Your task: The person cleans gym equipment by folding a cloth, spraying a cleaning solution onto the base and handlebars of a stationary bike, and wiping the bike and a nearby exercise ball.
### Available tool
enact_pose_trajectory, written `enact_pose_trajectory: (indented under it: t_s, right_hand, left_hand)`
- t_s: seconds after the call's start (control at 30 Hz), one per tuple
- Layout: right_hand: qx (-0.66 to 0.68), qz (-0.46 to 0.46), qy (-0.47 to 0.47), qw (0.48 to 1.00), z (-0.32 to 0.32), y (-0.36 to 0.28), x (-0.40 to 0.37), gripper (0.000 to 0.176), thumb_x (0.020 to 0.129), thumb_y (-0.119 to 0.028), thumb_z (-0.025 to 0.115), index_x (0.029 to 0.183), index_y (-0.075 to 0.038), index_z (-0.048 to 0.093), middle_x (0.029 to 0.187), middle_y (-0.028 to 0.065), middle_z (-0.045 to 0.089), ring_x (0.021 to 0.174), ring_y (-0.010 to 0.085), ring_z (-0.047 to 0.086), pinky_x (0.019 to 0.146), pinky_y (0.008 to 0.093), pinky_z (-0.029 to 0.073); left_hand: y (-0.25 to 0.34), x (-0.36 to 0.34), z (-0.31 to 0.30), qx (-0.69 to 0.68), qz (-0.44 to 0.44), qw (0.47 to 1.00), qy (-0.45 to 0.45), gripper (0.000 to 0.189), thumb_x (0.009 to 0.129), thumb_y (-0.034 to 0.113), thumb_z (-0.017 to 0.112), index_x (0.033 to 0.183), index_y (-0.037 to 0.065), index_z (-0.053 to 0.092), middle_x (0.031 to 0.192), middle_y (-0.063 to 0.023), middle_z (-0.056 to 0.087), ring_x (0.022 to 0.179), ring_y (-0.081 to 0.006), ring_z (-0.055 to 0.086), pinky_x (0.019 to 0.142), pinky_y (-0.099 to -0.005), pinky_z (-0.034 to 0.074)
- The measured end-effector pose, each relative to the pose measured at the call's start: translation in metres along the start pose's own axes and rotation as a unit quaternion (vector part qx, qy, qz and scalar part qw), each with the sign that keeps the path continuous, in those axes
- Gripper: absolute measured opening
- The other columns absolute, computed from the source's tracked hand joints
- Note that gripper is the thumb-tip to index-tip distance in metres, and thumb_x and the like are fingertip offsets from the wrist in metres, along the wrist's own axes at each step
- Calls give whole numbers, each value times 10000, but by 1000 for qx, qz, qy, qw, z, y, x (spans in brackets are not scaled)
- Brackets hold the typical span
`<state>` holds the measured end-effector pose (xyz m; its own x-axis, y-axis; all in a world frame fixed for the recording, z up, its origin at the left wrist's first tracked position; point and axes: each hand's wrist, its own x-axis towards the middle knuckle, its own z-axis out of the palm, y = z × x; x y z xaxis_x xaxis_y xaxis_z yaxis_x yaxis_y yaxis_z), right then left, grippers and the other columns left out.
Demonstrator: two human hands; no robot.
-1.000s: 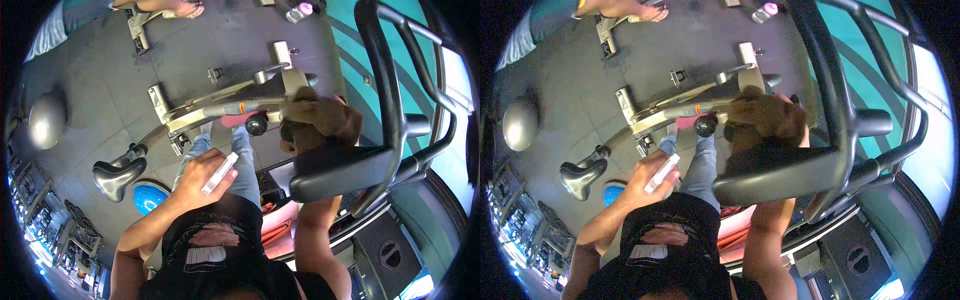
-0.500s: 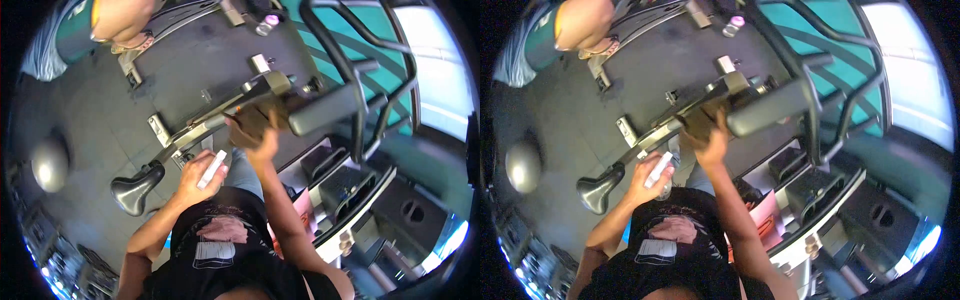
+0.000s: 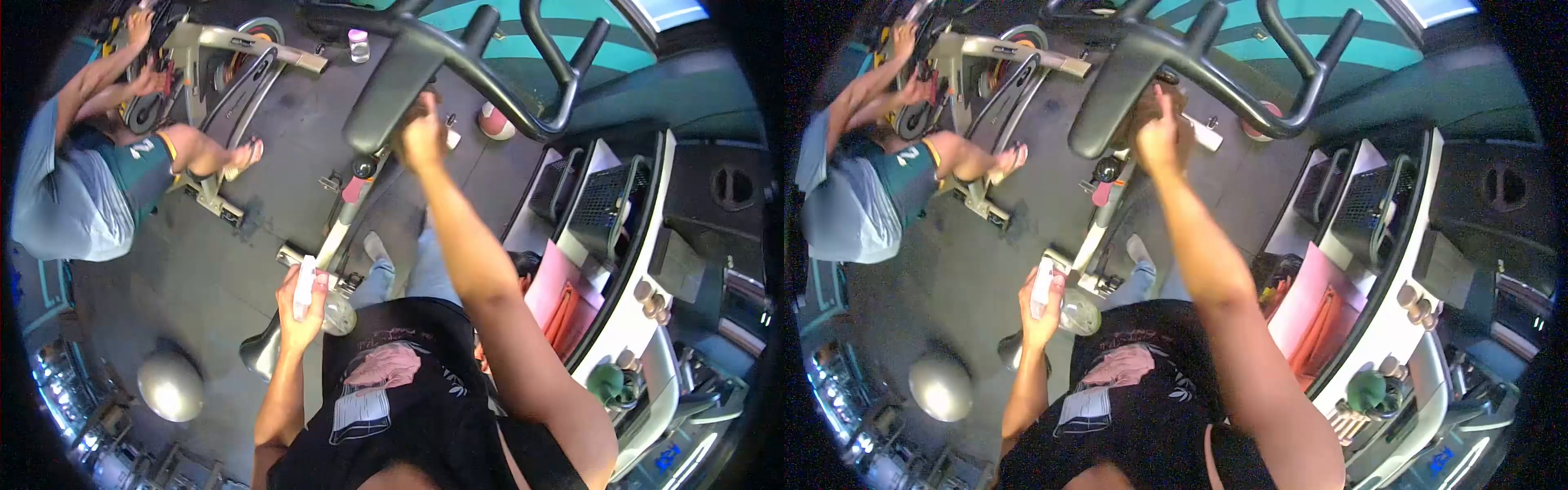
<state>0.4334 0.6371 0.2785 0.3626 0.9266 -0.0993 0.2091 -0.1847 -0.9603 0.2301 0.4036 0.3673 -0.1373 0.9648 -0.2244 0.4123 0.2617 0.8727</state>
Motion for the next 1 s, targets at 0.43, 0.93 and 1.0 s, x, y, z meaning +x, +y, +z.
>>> enact_pose_trajectory:
  t_s: [0.43,0.93,1.0]
  right_hand:
    - [84,-167,-83,979,33,112,-132,494,631,89,623,1110,44,510,1382,289,438,1346,470,367,1106,490,333]
    - [-50,-4,-379,924,10,35,181,292,919,-234,595,1162,-104,695,1099,155,695,942,249,684,914,376,518]
    - [22,60,-387,920,10,35,184,369,901,-308,588,1149,-53,687,1058,150,710,888,239,695,877,355,532]
  left_hand:
    - [17,7,49,58,-82,995,-14,290,939,257,606,872,-23,638,813,-63,589,730,-142,537,652,-296,439]
    - [24,-27,40,92,-81,992,32,275,931,238,597,849,-21,642,833,-86,601,747,-172,556,670,-312,444]
    - [16,-37,38,79,-89,992,47,273,927,239,597,862,-23,638,827,-88,608,753,-177,568,679,-314,456]
